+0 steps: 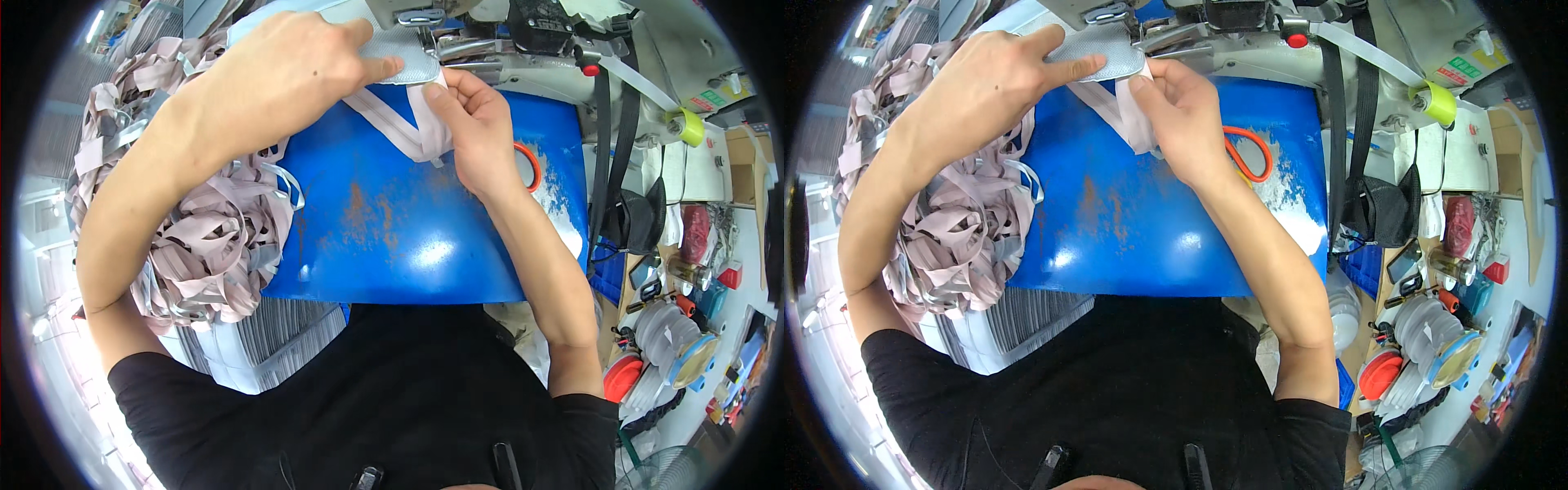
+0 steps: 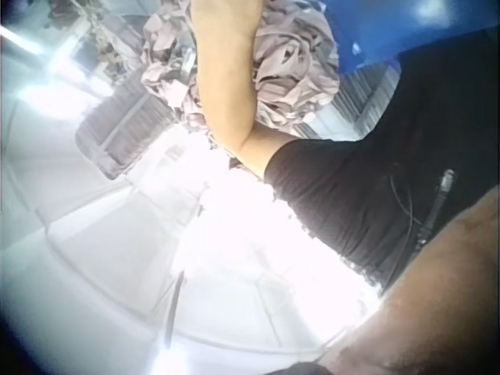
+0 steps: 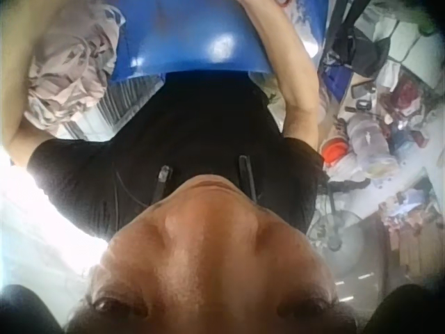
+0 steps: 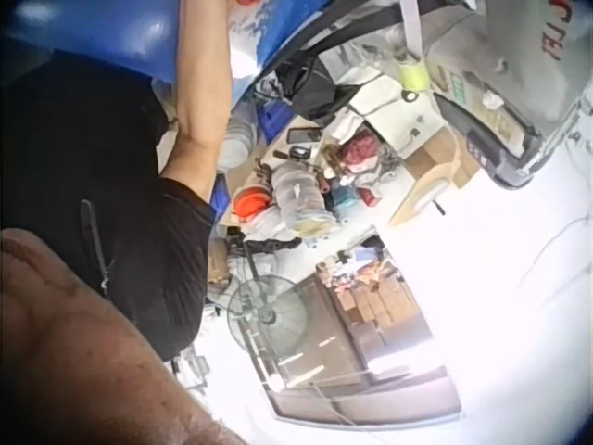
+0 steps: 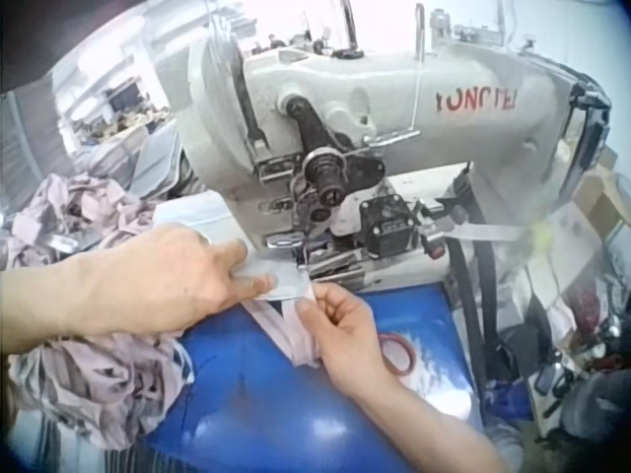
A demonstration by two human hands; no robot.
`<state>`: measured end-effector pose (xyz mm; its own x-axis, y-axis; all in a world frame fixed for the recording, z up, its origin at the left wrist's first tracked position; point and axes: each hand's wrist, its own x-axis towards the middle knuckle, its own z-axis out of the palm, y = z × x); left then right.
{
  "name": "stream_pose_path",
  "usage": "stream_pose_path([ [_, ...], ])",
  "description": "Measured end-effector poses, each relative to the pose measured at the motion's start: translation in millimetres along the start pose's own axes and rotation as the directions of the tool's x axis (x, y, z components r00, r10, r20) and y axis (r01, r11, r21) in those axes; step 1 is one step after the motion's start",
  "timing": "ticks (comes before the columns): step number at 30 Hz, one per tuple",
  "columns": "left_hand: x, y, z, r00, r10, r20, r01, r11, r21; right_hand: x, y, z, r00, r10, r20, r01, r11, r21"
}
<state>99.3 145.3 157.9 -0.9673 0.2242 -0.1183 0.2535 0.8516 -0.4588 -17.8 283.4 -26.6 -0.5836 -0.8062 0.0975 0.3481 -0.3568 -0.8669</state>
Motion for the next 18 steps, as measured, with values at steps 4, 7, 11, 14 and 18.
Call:
stream_pose_path([
  [4, 6.9, 17.1, -0.9, 0.995, -0.088, 0.051, 0.089, 0.996, -0.022, -1.1, -0.2, 0.3, 0.999, 0.032, -0.013, -0.031, 0.999, 0.016],
  [7, 6.8, 34.0, 10.3, 0.986, -0.165, -0.027, 0.163, 0.984, -0.068, 1.8, 1.4, 3.3, 1.0, 0.001, -0.017, -0.001, 1.0, -0.003],
  [11, 23.6, 63.1, 17.0, 0.969, -0.235, -0.071, 0.222, 0.963, -0.154, -2.2, 1.0, 4.1, 0.999, -0.01, -0.031, 0.01, 1.0, 0.003],
  [14, 46.2, 80.3, 22.0, 0.902, -0.422, -0.089, 0.373, 0.866, -0.332, -3.2, 8.2, 1.6, 0.999, -0.028, -0.04, 0.028, 1.0, 0.002],
  [18, 39.8, 89.1, 43.6, 0.776, -0.604, -0.182, 0.401, 0.695, -0.597, -11.0, 8.1, -2.4, 0.999, 0.016, -0.04, -0.018, 0.999, -0.031],
])
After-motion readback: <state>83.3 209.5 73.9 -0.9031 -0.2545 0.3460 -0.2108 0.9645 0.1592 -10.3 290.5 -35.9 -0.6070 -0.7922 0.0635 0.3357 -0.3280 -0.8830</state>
